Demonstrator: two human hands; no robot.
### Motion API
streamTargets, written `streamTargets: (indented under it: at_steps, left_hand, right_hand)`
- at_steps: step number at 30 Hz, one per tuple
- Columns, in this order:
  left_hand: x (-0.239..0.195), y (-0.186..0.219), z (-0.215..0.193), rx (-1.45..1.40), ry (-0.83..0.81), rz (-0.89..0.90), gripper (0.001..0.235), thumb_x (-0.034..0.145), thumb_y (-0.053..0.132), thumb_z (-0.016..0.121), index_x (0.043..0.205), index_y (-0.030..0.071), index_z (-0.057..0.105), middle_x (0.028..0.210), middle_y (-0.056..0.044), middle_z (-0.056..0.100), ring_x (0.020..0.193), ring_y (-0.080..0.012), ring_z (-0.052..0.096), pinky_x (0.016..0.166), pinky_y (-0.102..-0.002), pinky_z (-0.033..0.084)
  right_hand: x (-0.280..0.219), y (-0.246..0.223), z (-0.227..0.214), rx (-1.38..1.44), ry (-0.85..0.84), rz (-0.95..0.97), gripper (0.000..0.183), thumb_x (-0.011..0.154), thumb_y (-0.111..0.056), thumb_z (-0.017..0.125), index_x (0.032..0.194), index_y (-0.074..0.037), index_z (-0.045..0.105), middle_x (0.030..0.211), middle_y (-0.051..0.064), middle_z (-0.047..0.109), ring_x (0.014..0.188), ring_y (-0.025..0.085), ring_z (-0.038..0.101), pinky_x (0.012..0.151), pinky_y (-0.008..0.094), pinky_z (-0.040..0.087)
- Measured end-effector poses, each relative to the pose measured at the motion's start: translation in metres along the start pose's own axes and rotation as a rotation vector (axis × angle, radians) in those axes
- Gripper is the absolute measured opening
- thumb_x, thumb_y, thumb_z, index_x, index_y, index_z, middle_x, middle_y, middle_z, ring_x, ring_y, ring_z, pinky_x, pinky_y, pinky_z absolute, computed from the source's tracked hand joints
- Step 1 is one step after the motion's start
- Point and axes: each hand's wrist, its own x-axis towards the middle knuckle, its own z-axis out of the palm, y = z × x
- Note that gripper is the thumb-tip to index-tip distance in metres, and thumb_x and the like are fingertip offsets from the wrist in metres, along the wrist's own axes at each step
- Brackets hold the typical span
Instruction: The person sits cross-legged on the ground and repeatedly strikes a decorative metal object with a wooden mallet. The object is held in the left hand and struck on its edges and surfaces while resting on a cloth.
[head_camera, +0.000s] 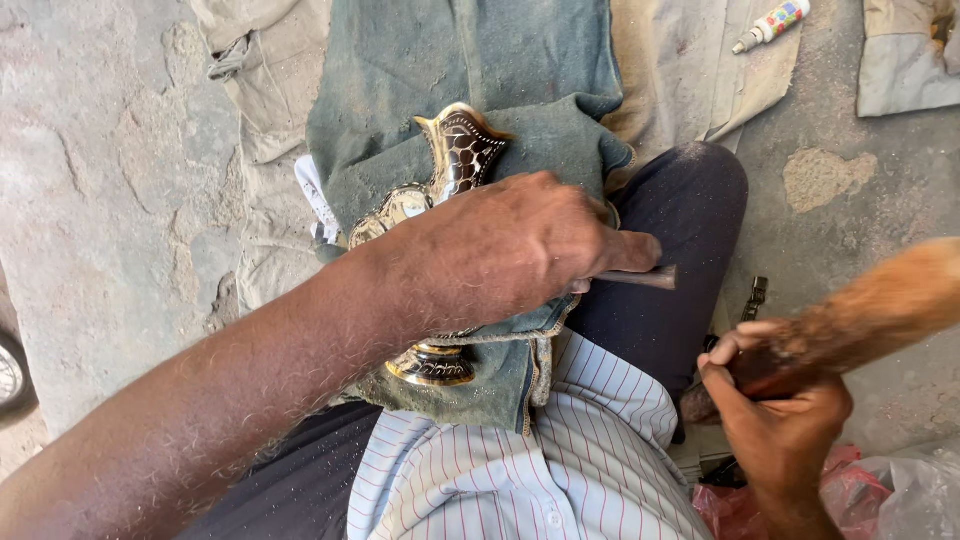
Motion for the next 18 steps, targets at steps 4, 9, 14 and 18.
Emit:
streamTargets:
  at_steps: [4, 9, 14, 18]
  left_hand:
    - [0.002, 0.000, 0.005, 0.055, -0.024, 0.001, 0.032, 0.101, 0.000, 0.056, 0.129, 0.008, 0.069, 0.076, -0.013, 0.075, 0.065, -0.0131, 0.075, 0.053, -0.026, 0.062]
    - [0.000, 0.003, -0.001, 0.047, -0.214, -0.162, 0.039, 0.108, 0.003, 0.044, 0.141, 0.018, 0.060, 0.081, -0.012, 0.074, 0.069, -0.0127, 0.076, 0.061, -0.026, 0.060]
    - [-0.003, 0.003, -0.001, -0.062, -0.064, -0.099, 0.038, 0.100, 0.005, 0.050, 0.134, 0.013, 0.066, 0.088, -0.013, 0.078, 0.077, -0.0164, 0.078, 0.066, -0.031, 0.065]
    - [-0.002, -0.001, -0.003, -0.085, -0.034, -0.049, 0.037, 0.098, 0.006, 0.053, 0.132, 0.009, 0.066, 0.098, -0.014, 0.079, 0.085, -0.0186, 0.079, 0.073, -0.035, 0.064]
  right_hand:
    - [-0.001, 0.002, -0.002, -0.060, 0.004, 0.036, 0.033, 0.084, 0.014, 0.073, 0.113, 0.002, 0.066, 0.092, 0.008, 0.071, 0.076, 0.010, 0.066, 0.073, 0.027, 0.055]
    - [-0.003, 0.009, 0.001, -0.021, -0.097, -0.019, 0.032, 0.081, 0.017, 0.069, 0.109, 0.002, 0.064, 0.098, 0.009, 0.070, 0.090, 0.013, 0.070, 0.080, 0.029, 0.061]
    - [-0.007, 0.014, 0.001, -0.022, 0.034, -0.056, 0.022, 0.086, 0.016, 0.074, 0.099, 0.002, 0.065, 0.095, 0.010, 0.070, 0.089, 0.013, 0.070, 0.082, 0.029, 0.063]
    - [-0.007, 0.015, 0.000, 0.016, -0.008, -0.042, 0.037, 0.082, 0.014, 0.071, 0.116, 0.001, 0.062, 0.099, 0.007, 0.071, 0.091, 0.012, 0.070, 0.082, 0.027, 0.059]
